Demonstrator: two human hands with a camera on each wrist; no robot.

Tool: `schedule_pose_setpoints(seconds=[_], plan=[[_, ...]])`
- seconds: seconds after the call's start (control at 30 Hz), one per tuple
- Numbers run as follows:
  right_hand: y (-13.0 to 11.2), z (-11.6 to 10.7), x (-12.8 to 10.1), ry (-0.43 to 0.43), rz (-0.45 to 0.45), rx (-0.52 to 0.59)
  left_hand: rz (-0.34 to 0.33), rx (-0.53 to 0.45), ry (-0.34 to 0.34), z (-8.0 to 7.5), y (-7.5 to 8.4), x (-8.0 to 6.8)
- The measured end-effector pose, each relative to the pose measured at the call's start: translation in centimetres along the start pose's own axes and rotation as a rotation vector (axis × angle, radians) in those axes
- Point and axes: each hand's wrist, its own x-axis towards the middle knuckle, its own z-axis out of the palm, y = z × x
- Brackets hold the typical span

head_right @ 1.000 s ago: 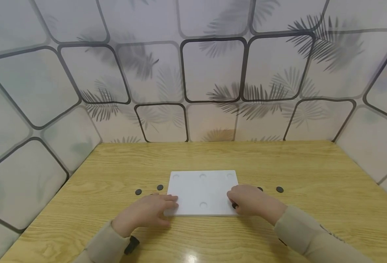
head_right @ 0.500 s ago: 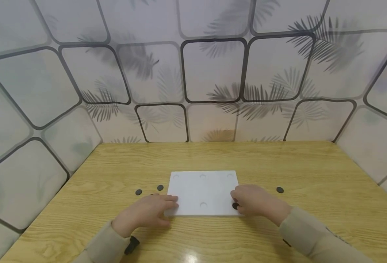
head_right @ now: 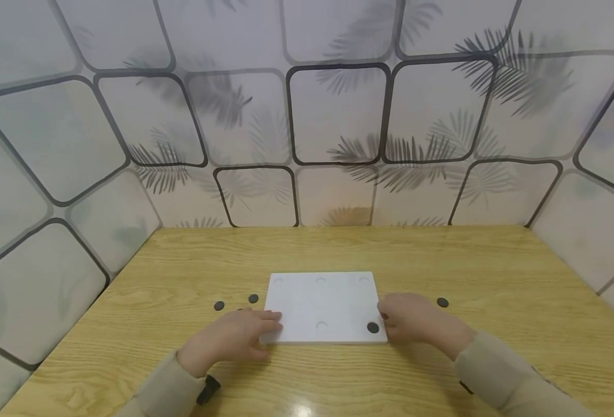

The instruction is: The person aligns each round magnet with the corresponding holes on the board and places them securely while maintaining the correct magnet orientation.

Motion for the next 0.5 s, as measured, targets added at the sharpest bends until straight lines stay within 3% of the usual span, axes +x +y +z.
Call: schedule_pose_setpoints(seconds=[0.5], plan=[[2.1, 0.1, -1.8, 0.041, -0.006, -0.033, -0.027, -0.020, -0.027, 0.0, 0.1, 0.0]])
